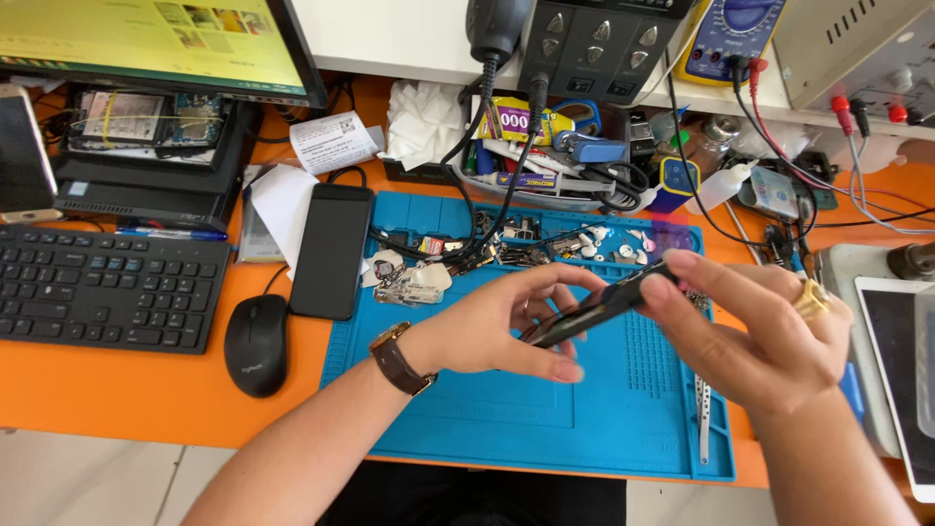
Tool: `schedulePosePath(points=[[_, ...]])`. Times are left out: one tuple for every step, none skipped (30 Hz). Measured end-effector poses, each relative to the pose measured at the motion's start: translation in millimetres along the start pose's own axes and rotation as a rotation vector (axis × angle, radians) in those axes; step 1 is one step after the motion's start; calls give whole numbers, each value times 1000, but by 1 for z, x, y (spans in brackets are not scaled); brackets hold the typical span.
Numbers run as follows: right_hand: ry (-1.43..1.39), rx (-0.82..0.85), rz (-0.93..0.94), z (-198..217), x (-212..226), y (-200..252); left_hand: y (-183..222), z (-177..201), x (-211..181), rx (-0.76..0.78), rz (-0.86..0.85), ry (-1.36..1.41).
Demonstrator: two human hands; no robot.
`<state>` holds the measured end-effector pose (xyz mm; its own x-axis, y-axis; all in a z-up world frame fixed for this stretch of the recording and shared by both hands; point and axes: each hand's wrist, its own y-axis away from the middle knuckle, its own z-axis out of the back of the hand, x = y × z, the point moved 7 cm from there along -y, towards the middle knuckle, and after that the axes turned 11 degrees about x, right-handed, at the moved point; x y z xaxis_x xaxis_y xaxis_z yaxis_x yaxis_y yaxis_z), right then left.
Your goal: The person uses a screwdriver and tweezers to remove screws and small components from the back of a disassembled smartphone. They then pick up the phone, inspect the internal components, and attempt to align the back cover with the device body.
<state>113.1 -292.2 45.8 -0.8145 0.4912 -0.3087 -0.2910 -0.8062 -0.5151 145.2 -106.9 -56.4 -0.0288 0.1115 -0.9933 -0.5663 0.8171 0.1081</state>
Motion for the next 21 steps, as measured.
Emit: schedulePosePath(points=[[-70, -158, -30, -5, -11, 7, -7, -3, 10, 82, -184, 266], [-138, -318, -59, -12, -22, 16, -12, -3, 19, 170, -365, 533], [-134, -314, -55, -19, -21, 13, -10, -2, 19, 172, -371, 533], [-234, -391, -146, -23, -29, 14, -8, -3, 19, 219, -383, 604], [-339, -473, -235, -31, -38, 12, -4, -1, 18, 260, -392, 669], [-339, -476, -227, -41, -35, 13, -4, 0, 21, 255, -397, 663], [-414, -523, -332, -55, -39, 18, -3, 3, 25, 235, -386, 683], [-489, -567, -438, -70, -42, 23, -1, 6, 30, 216, -376, 703], [-501, -570, -441, -69, -41, 22, -2, 9, 33, 206, -369, 705], [-528, -513, -466, -73, -42, 20, -2, 10, 34, 222, -405, 757], [-552, -450, -494, -75, -41, 20, -3, 10, 35, 243, -443, 815], [-560, -446, -502, -76, -42, 23, -3, 11, 37, 238, -435, 823], [-570, -383, -524, -80, -44, 23, -4, 11, 39, 251, -434, 857], [-580, -319, -546, -84, -46, 25, -4, 11, 41, 264, -432, 890], [-589, -315, -549, -83, -46, 19, -4, 12, 42, 257, -429, 897], [-581, -281, -575, -82, -48, 14, -4, 13, 42, 254, -440, 923], [-568, -250, -609, -81, -48, 10, -4, 14, 41, 257, -445, 950], [-572, -247, -620, -77, -45, 10, -2, 10, 41, 258, -436, 957], [-581, -199, -625, -78, -45, 6, -1, 13, 39, 245, -432, 970], [-590, -150, -630, -79, -45, 2, 0, 16, 37, 232, -429, 983], [-585, -156, -642, -79, -49, 1, 0, 18, 34, 242, -418, 983]])
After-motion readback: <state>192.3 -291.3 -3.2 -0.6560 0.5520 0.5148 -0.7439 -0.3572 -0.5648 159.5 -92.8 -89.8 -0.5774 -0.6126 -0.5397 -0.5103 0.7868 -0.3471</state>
